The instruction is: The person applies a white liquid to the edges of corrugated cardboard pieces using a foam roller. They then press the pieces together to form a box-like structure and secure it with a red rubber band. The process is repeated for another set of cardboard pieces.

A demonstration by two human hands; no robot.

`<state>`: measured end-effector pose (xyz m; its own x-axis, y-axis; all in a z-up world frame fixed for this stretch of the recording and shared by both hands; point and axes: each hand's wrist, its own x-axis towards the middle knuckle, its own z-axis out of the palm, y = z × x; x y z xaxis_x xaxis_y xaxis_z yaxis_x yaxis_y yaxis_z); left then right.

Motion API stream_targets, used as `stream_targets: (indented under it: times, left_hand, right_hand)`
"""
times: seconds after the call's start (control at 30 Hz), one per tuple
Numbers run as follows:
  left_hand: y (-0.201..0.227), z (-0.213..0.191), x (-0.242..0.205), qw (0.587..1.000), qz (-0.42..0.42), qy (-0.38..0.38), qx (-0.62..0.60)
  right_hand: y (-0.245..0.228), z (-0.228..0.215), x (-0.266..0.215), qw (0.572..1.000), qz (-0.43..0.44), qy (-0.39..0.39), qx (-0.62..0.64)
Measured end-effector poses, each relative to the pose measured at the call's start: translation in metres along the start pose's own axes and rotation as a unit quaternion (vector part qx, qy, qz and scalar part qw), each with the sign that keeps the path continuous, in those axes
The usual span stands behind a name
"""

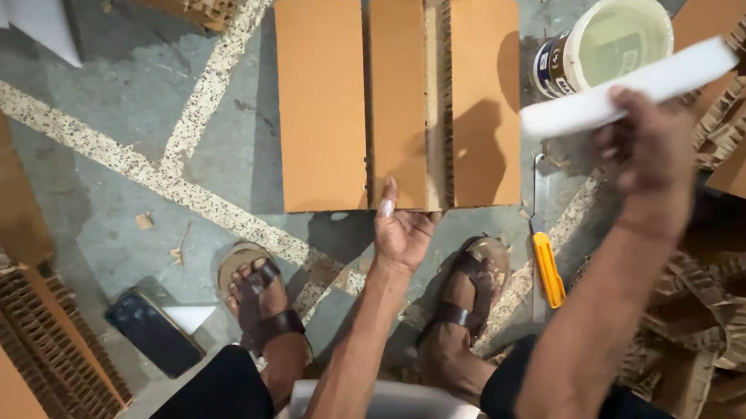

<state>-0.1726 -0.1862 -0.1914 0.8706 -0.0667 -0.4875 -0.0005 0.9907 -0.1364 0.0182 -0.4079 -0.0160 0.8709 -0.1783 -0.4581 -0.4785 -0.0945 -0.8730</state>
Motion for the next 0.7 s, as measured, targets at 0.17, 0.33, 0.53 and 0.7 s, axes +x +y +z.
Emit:
stream_targets:
  times: [0.17, 0.33, 0.53, 0.7]
  left_hand:
    - [-0.001, 0.024, -0.004, 0.996, 0.01, 0.072, 0.044]
    - [-0.001, 0.047, -0.007, 0.995, 0.027, 0.048, 0.08]
    - [0.003, 0.045, -0.003, 0.993, 0.042, 0.048, 0.097]
    - [0.006, 0.041, 0.007, 0.986, 0.023, 0.066, 0.15]
  right_hand:
    - [0.028, 0.064, -0.068, 0.978, -0.176, -0.006, -0.112]
    - [0.01, 0.108, -0.11, 0.94, -0.241, -0.036, -0.238]
    - [-0.003, 0.098, -0.137, 0.952, -0.181, -0.087, -0.232]
    - [0.012, 0.102, -0.117, 0.893, -0.291, -0.02, -0.343]
